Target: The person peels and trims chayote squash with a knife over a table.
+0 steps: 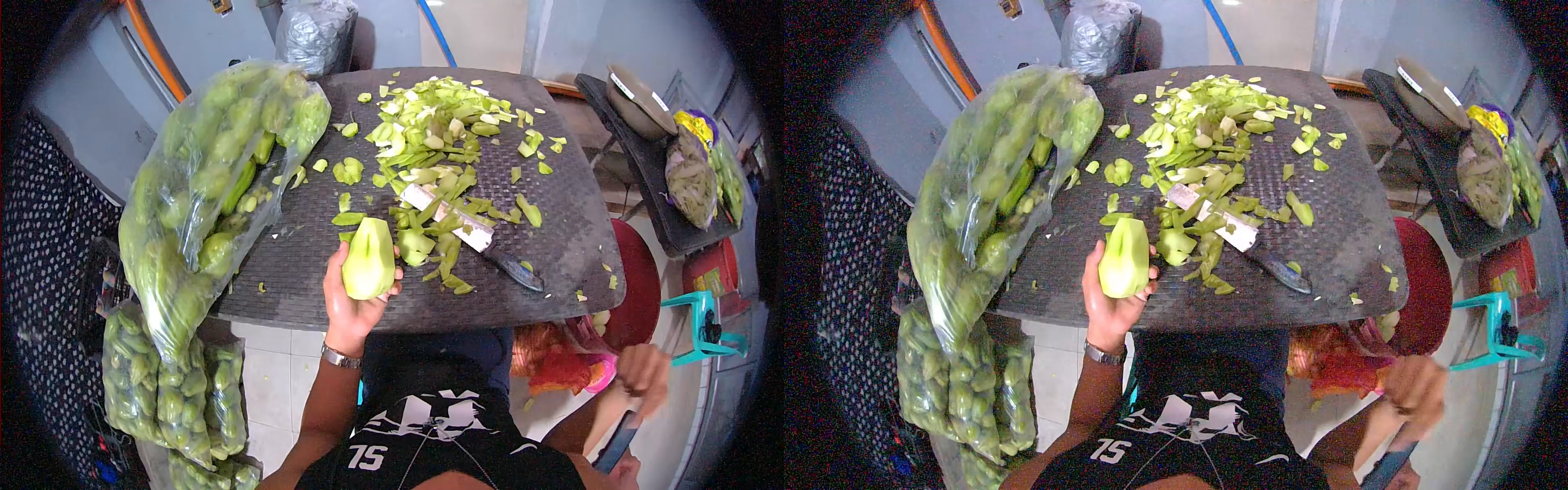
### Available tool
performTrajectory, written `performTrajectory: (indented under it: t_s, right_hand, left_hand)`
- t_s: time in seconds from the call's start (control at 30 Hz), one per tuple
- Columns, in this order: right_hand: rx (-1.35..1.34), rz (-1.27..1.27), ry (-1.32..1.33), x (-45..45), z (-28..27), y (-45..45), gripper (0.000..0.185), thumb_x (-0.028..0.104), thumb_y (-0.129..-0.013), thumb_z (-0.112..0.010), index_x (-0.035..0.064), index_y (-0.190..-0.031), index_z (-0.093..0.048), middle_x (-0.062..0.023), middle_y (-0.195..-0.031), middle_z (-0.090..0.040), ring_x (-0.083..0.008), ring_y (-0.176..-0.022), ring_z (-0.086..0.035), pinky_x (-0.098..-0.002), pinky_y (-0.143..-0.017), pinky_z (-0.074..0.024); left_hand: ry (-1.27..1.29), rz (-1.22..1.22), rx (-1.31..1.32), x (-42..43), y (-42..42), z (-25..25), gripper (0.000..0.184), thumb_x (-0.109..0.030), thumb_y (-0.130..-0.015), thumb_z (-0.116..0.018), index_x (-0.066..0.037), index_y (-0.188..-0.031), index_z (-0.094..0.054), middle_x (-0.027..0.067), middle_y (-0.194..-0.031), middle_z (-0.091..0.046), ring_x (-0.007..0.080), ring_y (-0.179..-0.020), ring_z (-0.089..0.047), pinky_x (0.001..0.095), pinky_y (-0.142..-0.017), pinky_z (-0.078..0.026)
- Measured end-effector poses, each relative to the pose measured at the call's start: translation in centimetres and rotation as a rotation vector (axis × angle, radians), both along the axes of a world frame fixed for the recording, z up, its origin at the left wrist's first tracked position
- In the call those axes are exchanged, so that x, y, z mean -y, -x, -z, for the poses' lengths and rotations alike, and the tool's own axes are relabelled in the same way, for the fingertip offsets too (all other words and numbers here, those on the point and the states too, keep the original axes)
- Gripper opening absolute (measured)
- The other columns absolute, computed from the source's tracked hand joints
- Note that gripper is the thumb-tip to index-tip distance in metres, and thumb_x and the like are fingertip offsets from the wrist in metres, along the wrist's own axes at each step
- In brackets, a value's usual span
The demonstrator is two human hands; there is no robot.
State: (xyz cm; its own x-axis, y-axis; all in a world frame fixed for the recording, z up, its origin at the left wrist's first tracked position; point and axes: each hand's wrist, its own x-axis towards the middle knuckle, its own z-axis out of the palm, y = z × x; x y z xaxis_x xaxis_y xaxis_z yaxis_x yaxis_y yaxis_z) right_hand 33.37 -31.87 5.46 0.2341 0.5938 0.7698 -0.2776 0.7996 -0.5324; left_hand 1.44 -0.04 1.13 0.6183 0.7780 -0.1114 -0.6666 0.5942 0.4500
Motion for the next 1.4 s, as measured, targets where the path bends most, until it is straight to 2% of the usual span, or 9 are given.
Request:
performTrajectory:
  t_s: [0.17, 0.4, 0.53, 0.63, 0.83, 0.93, 1.07, 1.2, 1.4]
  right_hand:
    - [0.545, -0.409, 0.173, -3.5, -1.2, -0.9, 0.026, 0.025, -0.098, -0.069, 0.0131, -0.081, -0.084, 0.0027, -0.047, -0.046, -0.0104, -0.036, -0.036, -0.0275, -0.038, -0.0231]
    - [-0.088, -0.413, -0.037, -2.3, -0.9, -2.0, 0.029, 0.027, -0.093, -0.074, 0.0109, -0.07, -0.079, 0.0017, -0.047, -0.051, -0.0077, -0.034, -0.037, -0.0268, -0.039, -0.0271]
    - [0.895, -0.037, 0.821, -4.4, -4.4, 0.6, 0.038, 0.029, -0.094, -0.069, -0.0024, -0.072, -0.07, -0.016, -0.071, -0.072, -0.0219, -0.054, -0.064, -0.0304, -0.049, -0.0442]
    - [0.67, 0.635, 1.005, -8.3, -1.5, 4.3, 0.017, 0.013, -0.092, -0.075, -0.0006, -0.102, -0.077, -0.0095, -0.079, -0.071, -0.0162, -0.072, -0.065, -0.0313, -0.068, -0.0498]
    - [0.982, 0.995, 0.62, -17.0, -0.4, 7.9, 0.043, 0.015, -0.079, -0.086, 0.002, -0.117, -0.071, -0.0162, -0.1, -0.071, -0.0333, -0.092, -0.067, -0.0438, -0.092, -0.052]
    - [0.716, 0.654, 0.667, -18.2, -1.3, 8.2, 0.044, 0.037, -0.091, -0.076, -0.0019, -0.11, -0.071, -0.0179, -0.103, -0.073, -0.0352, -0.095, -0.068, -0.0463, -0.09, -0.0522]
    - [-0.384, -0.821, 0.215, -13.9, -0.4, 6.6, 0.085, 0.072, -0.101, -0.032, -0.0032, -0.09, -0.07, -0.0233, -0.096, -0.073, -0.0363, -0.079, -0.07, -0.0494, -0.075, -0.0549]
    - [-0.304, -1.069, -0.265, -9.4, -7.0, 3.9, 0.104, 0.079, -0.099, -0.016, -0.0094, -0.082, -0.069, -0.027, -0.073, -0.07, -0.0354, -0.051, -0.067, -0.0476, -0.055, -0.0567]
    - [-0.057, -1.206, -0.254, -10.0, -8.0, 4.2, 0.111, 0.074, -0.102, -0.008, -0.0208, -0.099, -0.065, -0.043, -0.086, -0.066, -0.0505, -0.069, -0.072, -0.0499, -0.052, -0.0591]
  left_hand:
    - [0.016, 0.005, 0.022, 0.1, -0.1, 0.0, 0.06, -0.053, -0.105, -0.044, -0.003, -0.137, -0.054, 0.0206, -0.115, -0.067, 0.0314, -0.083, -0.068, 0.0383, -0.064, -0.055]
    - [-0.002, 0.001, 0.005, 0.1, -0.1, -0.2, 0.061, -0.053, -0.104, -0.045, -0.003, -0.138, -0.054, 0.0199, -0.114, -0.067, 0.0305, -0.083, -0.068, 0.0378, -0.065, -0.055]
    - [-0.016, -0.006, 0.011, 0.1, 0.0, 0.0, 0.061, -0.053, -0.104, -0.045, -0.003, -0.139, -0.054, 0.0197, -0.115, -0.067, 0.0305, -0.084, -0.067, 0.037, -0.065, -0.054]
    - [-0.046, -0.031, 0.023, 0.3, 0.1, 0.2, 0.062, -0.052, -0.103, -0.047, -0.002, -0.141, -0.052, 0.0204, -0.119, -0.065, 0.0309, -0.087, -0.066, 0.0364, -0.065, -0.054]
    - [-0.076, -0.049, 0.027, 0.5, 0.4, 1.0, 0.065, -0.045, -0.096, -0.057, -0.001, -0.144, -0.049, 0.0223, -0.122, -0.063, 0.032, -0.089, -0.065, 0.0374, -0.067, -0.054]
    - [-0.098, -0.038, 0.035, 0.3, 0.5, 1.1, 0.066, -0.041, -0.093, -0.06, -0.001, -0.144, -0.049, 0.0229, -0.123, -0.063, 0.0325, -0.089, -0.066, 0.038, -0.068, -0.055]
    - [-0.073, -0.011, 0.056, 0.2, 0.4, 1.3, 0.066, -0.041, -0.093, -0.06, 0.0, -0.144, -0.049, 0.0231, -0.125, -0.063, 0.033, -0.091, -0.067, 0.0385, -0.068, -0.055]
    - [-0.066, -0.015, 0.047, 0.1, 0.5, 1.3, 0.066, -0.042, -0.093, -0.06, -0.001, -0.144, -0.049, 0.0225, -0.125, -0.063, 0.0323, -0.091, -0.066, 0.0383, -0.068, -0.055]
    - [-0.054, -0.006, 0.06, 0.1, 0.3, 1.3, 0.066, -0.044, -0.093, -0.061, -0.003, -0.143, -0.05, 0.0223, -0.125, -0.063, 0.032, -0.092, -0.066, 0.038, -0.069, -0.055]
